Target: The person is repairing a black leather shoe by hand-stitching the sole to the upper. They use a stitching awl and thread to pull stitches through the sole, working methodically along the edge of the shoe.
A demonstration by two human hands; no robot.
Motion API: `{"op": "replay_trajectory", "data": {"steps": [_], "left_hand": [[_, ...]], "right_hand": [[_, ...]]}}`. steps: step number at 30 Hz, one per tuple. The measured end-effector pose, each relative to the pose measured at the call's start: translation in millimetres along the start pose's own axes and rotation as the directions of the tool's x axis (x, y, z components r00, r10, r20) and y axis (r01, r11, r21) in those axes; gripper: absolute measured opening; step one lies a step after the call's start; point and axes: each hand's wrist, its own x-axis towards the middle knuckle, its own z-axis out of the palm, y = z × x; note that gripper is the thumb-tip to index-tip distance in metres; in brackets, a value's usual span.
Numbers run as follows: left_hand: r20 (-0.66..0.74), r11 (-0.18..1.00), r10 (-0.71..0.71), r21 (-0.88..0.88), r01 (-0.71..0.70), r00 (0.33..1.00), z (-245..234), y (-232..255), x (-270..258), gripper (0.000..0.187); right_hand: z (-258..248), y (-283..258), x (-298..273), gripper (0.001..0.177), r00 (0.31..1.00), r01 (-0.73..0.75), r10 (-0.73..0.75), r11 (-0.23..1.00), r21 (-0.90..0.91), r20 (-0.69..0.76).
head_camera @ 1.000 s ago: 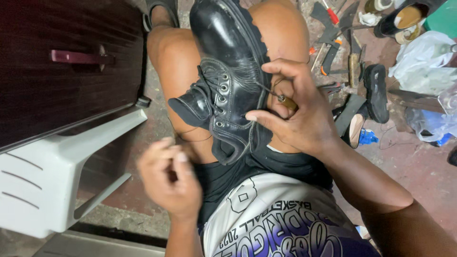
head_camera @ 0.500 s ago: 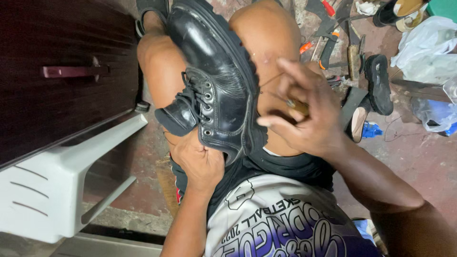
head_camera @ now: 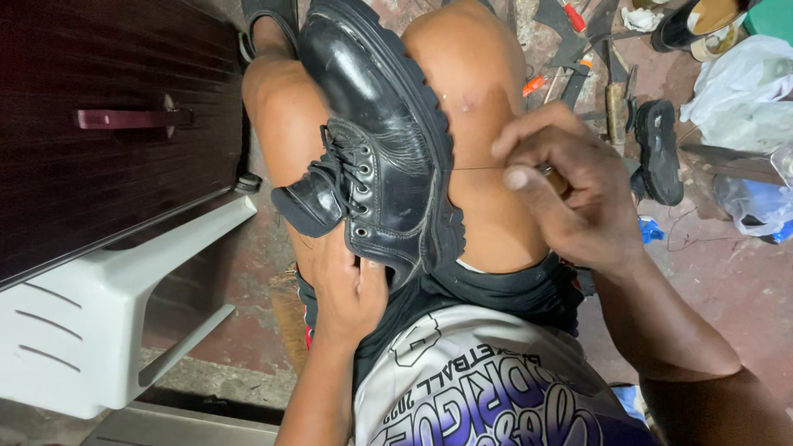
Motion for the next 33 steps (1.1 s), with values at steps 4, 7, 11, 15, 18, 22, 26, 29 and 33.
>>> {"op": "replay_trajectory", "data": {"steps": [4,7,11,15,18,22,26,29,33], "left_hand": [[0.122,0.985,-0.15,-0.063,0.159,0.981,-1.6,-0.3,7.6,0.026],[0.076,0.92,-0.388,-0.02,0.39,0.919,5.7,0.4,8.6,0.018],[-0.033,0.97,-0.204,-0.139,0.198,0.978,8.8,4.1,7.1,0.015],[-0.016,0.946,-0.303,-0.129,0.299,0.953,4.7,9.1,8.2,0.011],[-0.093,0.984,-0.168,-0.073,0.162,0.981,0.0,2.3,9.9,0.005],[-0.02,0.95,-0.301,-0.095,0.298,0.953,-6.1,-6.9,-2.0,0.023],[-0.016,0.919,-0.348,-0.201,0.338,0.937,-5.4,-13.4,-12.5,0.033],[0.019,0.87,-0.44,-0.24,0.431,0.898,-5.0,-10.2,-12.3,0.027],[0.168,0.758,-0.425,-0.472,0.451,0.889,-15.2,1.1,3.5,0.02]], "right_hand": [[20.4,0.9,5.6,0.023,0.985,0.17,-0.146,0.902,0.397,-0.09],[40.8,-0.9,16.9,0.025,0.98,0.197,-0.174,0.817,0.542,-0.094],[60.1,-6.1,26.5,0.027,0.983,0.176,-0.167,0.976,0.131,-0.078],[68.9,-6.8,34.9,0.029,0.964,0.215,-0.226,0.972,-0.091,-0.142],[75.1,-3.6,38.1,0.029,0.951,0.214,-0.239,0.967,-0.14,-0.196],[77.4,-0.5,36.6,0.03,0.936,0.253,-0.281,0.956,-0.149,-0.214],[69.3,1.5,40.2,0.032,0.962,0.152,-0.113,0.977,0.146,-0.247],[60.3,4.7,50.1,0.027,0.989,-0.01,0.113,0.677,0.736,-0.091],[37.6,4.3,46.4,0.028,0.98,-0.004,0.146,0.694,0.72,-0.136]]}}
